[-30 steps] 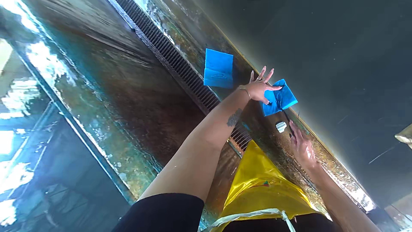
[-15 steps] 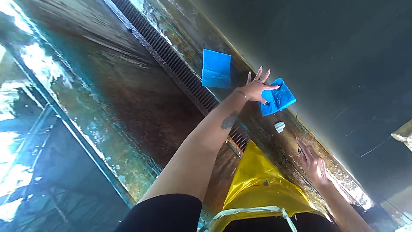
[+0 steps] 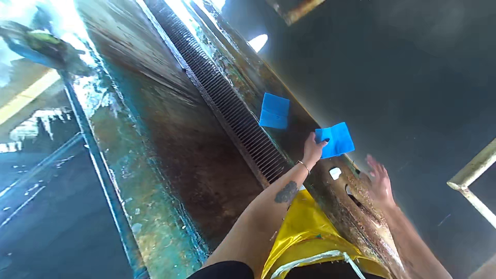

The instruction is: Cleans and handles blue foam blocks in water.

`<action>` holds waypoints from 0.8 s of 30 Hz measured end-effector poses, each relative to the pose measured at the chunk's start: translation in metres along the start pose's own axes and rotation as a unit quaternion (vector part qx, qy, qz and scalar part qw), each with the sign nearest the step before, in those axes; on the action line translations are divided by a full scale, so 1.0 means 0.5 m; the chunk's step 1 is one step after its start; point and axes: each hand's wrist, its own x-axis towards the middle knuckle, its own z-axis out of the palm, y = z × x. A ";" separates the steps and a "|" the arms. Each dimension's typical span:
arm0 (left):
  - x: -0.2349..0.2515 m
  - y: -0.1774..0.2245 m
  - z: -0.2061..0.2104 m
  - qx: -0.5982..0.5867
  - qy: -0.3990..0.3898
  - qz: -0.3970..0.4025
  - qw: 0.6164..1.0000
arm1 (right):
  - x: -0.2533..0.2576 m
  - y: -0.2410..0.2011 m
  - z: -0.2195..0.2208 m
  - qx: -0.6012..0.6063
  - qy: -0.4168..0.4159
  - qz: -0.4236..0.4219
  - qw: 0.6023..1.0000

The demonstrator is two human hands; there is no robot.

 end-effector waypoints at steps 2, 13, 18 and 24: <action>-0.034 0.020 -0.029 0.016 -0.050 0.082 0.995 | 0.070 -0.053 0.021 0.154 0.031 0.037 0.987; -0.271 0.003 -0.286 -0.301 0.074 0.151 0.939 | 0.059 -0.391 0.253 0.291 0.016 -0.107 0.951; -0.363 -0.070 -0.375 -0.436 0.077 0.265 0.857 | -0.083 -0.528 0.349 0.322 -0.197 -0.283 0.882; -0.574 -0.192 -0.461 -0.378 0.342 0.363 0.780 | -0.224 -0.623 0.573 0.196 -0.131 -0.502 0.832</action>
